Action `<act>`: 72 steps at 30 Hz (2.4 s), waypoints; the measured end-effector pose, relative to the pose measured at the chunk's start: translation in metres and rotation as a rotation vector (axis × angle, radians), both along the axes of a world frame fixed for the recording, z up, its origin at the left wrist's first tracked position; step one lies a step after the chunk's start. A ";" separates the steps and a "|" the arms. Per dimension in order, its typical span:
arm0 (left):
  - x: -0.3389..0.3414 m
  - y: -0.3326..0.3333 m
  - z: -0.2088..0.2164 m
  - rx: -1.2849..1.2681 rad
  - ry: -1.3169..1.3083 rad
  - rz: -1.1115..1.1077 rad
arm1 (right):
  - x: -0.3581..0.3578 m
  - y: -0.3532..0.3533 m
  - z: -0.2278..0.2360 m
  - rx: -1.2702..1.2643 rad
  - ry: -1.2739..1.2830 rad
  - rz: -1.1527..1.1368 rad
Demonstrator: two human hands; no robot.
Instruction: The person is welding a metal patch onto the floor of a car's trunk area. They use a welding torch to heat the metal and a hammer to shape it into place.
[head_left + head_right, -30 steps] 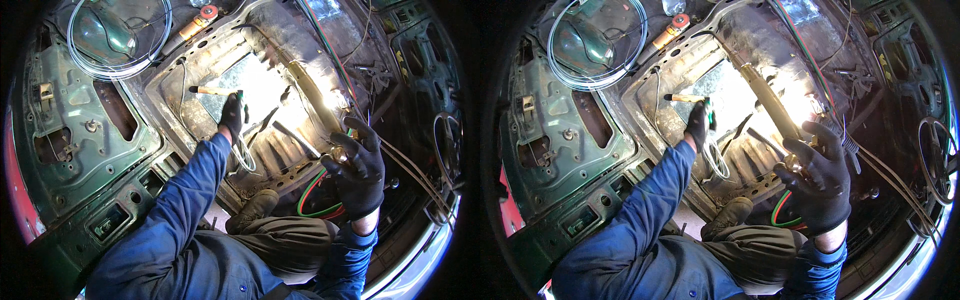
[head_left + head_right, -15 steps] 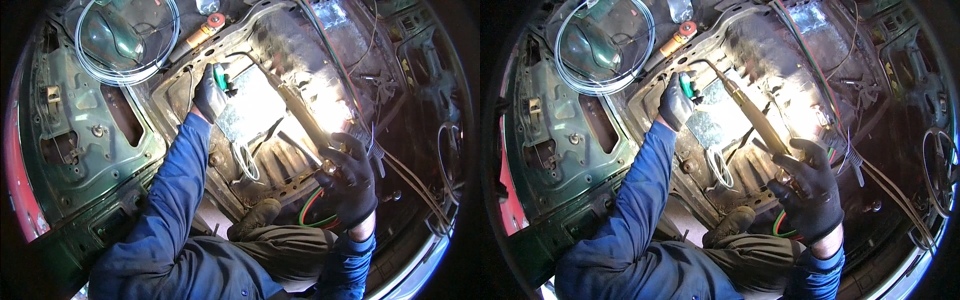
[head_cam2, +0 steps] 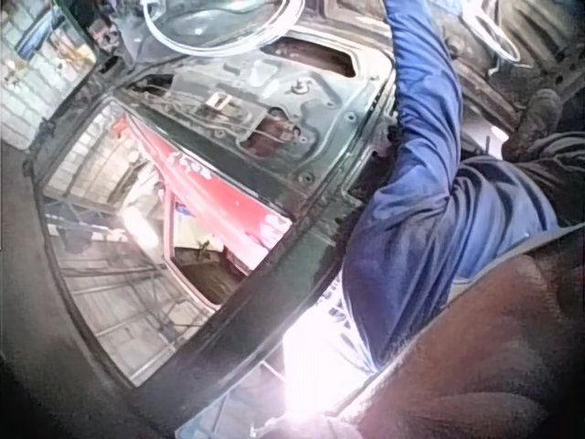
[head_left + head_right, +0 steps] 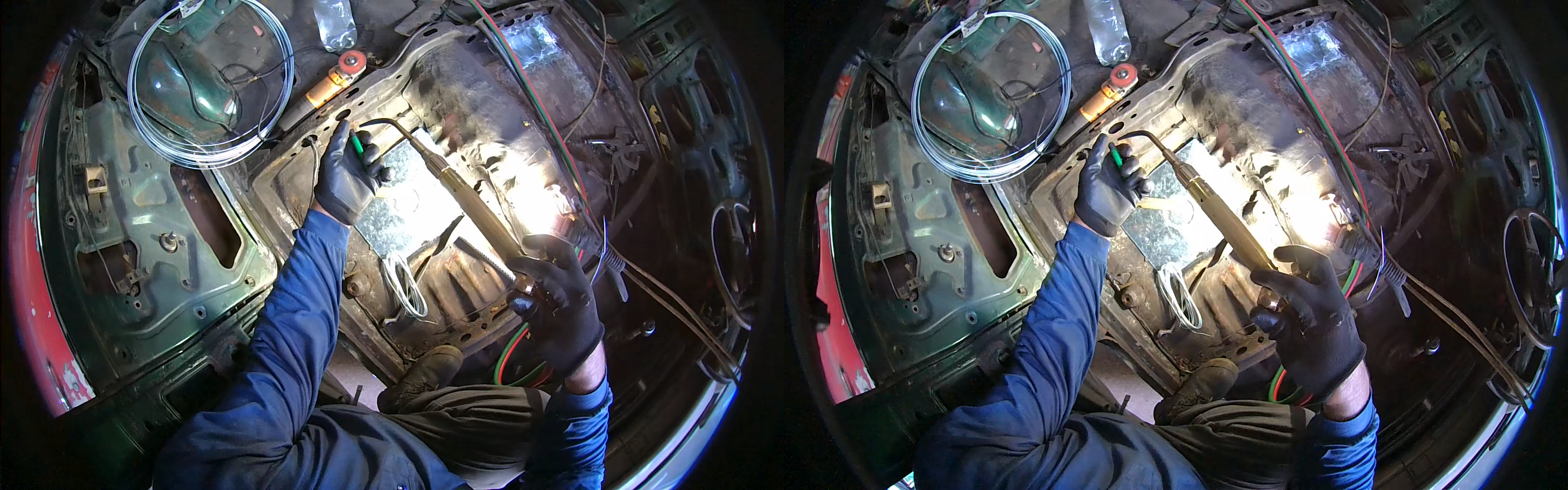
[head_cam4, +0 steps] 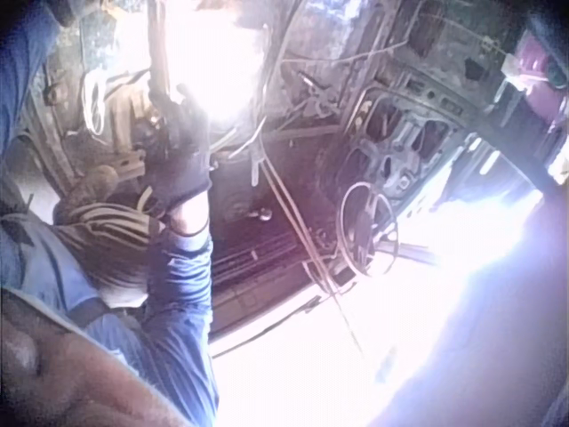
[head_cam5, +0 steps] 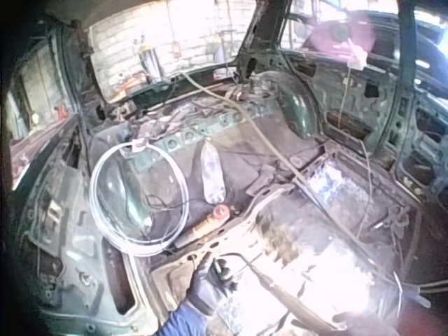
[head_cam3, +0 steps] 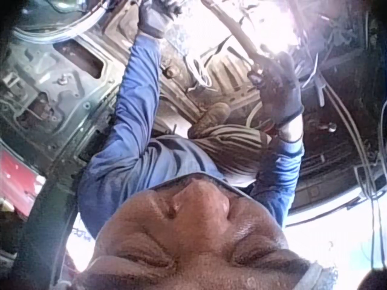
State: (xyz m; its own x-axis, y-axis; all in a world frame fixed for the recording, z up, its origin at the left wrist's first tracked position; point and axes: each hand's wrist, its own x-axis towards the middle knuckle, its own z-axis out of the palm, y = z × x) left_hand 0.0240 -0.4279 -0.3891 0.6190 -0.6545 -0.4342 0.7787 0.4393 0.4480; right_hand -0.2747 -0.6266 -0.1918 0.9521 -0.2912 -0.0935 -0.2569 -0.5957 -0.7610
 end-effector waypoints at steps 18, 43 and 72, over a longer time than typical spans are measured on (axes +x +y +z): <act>-0.004 -0.016 0.019 -0.002 0.044 0.070 | -0.004 -0.012 -0.008 0.011 -0.047 0.002; -0.038 -0.031 0.040 -0.027 -0.027 -0.004 | -0.005 -0.009 -0.011 -0.044 -0.087 0.026; -0.192 -0.091 0.079 0.136 -0.700 -0.249 | -0.078 -0.027 -0.041 -0.627 0.098 -0.016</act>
